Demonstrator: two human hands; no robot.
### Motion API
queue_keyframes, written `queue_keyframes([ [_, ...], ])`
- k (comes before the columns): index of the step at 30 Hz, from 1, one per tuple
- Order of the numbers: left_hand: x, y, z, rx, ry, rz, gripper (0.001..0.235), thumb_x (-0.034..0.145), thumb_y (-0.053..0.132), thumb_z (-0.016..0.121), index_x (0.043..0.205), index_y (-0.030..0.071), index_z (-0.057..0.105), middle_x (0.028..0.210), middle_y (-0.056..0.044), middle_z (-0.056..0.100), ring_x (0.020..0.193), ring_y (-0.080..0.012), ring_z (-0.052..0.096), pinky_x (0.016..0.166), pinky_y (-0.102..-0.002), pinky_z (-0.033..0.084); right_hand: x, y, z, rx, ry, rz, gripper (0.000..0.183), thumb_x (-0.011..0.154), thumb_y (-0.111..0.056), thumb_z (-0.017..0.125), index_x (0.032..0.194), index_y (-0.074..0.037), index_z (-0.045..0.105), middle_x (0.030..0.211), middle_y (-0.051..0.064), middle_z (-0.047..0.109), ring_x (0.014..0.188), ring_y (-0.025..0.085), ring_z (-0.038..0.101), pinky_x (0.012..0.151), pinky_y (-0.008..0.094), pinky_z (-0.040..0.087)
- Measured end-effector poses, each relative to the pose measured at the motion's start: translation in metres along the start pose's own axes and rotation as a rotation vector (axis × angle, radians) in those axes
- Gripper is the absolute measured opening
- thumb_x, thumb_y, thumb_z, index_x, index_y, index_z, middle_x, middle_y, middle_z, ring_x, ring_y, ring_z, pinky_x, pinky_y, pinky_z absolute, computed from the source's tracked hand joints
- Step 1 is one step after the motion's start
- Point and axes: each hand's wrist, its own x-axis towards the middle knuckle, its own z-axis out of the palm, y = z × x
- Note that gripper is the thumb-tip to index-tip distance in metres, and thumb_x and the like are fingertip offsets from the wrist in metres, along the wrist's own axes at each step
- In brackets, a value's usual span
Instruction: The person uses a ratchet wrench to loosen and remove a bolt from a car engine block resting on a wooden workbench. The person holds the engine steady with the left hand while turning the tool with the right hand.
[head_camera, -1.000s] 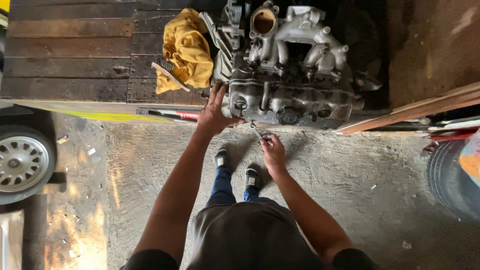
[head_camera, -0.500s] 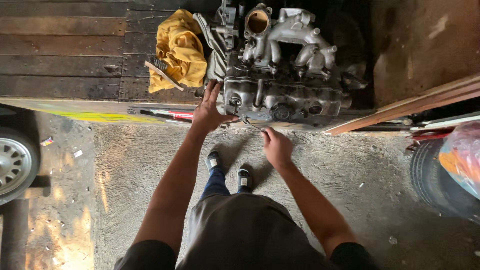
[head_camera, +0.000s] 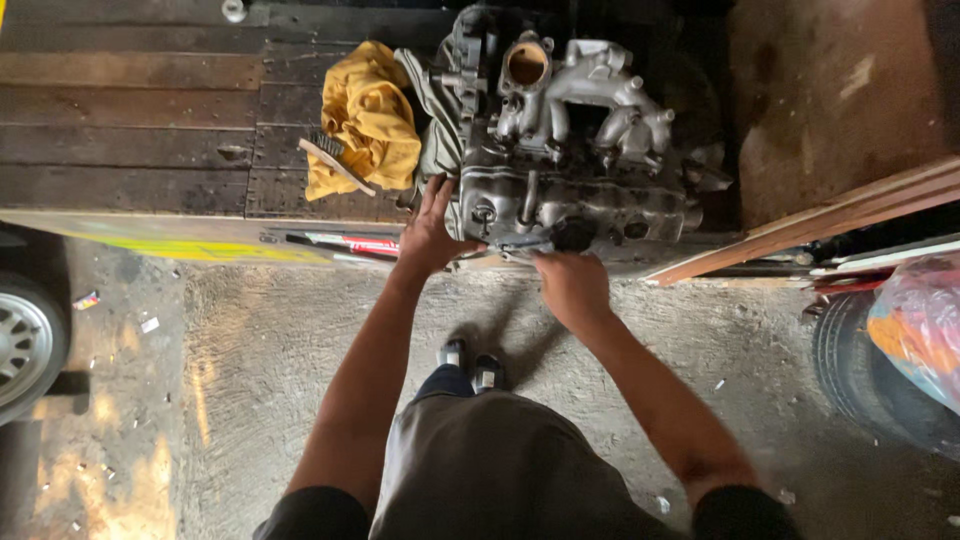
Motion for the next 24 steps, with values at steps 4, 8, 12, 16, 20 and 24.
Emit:
queue_keyframes([
  [4, 0.002, -0.011, 0.006, -0.051, 0.063, 0.071, 0.134, 0.053, 0.056, 0.098, 0.16, 0.018, 0.027, 0.171, -0.004, 0.019, 0.14, -0.0356, 0.05, 0.105, -0.049, 0.053, -0.046, 0.023, 0.049, 0.84, 0.103, 0.423, 0.03, 0.093, -0.012, 0.072, 0.122, -0.011, 0.074, 0.09, 0.007, 0.078, 0.074, 0.019, 0.069, 0.066, 0.034, 0.054],
  [8, -0.005, -0.016, 0.014, -0.111, 0.119, 0.149, 0.129, 0.057, 0.053, 0.099, 0.16, 0.016, 0.029, 0.17, -0.006, 0.022, 0.138, -0.0388, 0.053, 0.103, -0.049, 0.055, -0.084, 0.03, 0.122, 1.628, -0.053, 0.85, 0.023, 0.092, -0.009, 0.07, 0.113, 0.002, 0.073, 0.096, 0.009, 0.076, 0.087, 0.022, 0.072, 0.075, 0.037, 0.059],
  [12, -0.002, -0.006, 0.002, -0.087, 0.049, 0.067, 0.131, 0.053, 0.052, 0.096, 0.161, 0.021, 0.028, 0.171, -0.001, 0.021, 0.134, -0.0378, 0.056, 0.102, -0.047, 0.056, -0.087, 0.018, 0.148, 1.801, -0.231, 0.973, 0.027, 0.092, -0.013, 0.065, 0.118, -0.008, 0.067, 0.096, 0.006, 0.071, 0.087, 0.021, 0.067, 0.072, 0.039, 0.053],
  [16, -0.006, 0.0, -0.008, -0.05, 0.006, 0.066, 0.134, 0.057, 0.06, 0.094, 0.162, 0.019, 0.022, 0.173, 0.0, 0.015, 0.133, -0.0382, 0.057, 0.101, -0.048, 0.056, -0.076, 0.013, 0.168, 1.508, -0.112, 0.889, 0.022, 0.096, -0.016, 0.067, 0.115, -0.005, 0.064, 0.096, 0.005, 0.067, 0.085, 0.019, 0.06, 0.071, 0.038, 0.046],
  [20, -0.006, 0.003, -0.012, 0.035, -0.016, 0.074, 0.136, 0.057, 0.067, 0.092, 0.162, 0.021, 0.018, 0.171, 0.001, 0.012, 0.131, -0.0372, 0.057, 0.105, -0.049, 0.052, -0.066, 0.015, 0.192, 1.403, 0.109, 0.685, 0.018, 0.098, -0.016, 0.069, 0.112, -0.005, 0.066, 0.1, 0.002, 0.069, 0.094, 0.013, 0.063, 0.081, 0.028, 0.047],
  [24, -0.001, 0.006, -0.017, 0.041, -0.235, -0.09, 0.135, 0.058, 0.067, 0.084, 0.164, 0.026, 0.011, 0.175, 0.004, 0.002, 0.134, -0.0355, 0.056, 0.084, -0.041, 0.068, -0.049, 0.01, 0.198, 1.319, 0.116, 0.759, 0.019, 0.096, -0.017, 0.069, 0.114, -0.01, 0.067, 0.1, 0.0, 0.069, 0.089, 0.011, 0.061, 0.076, 0.029, 0.046],
])
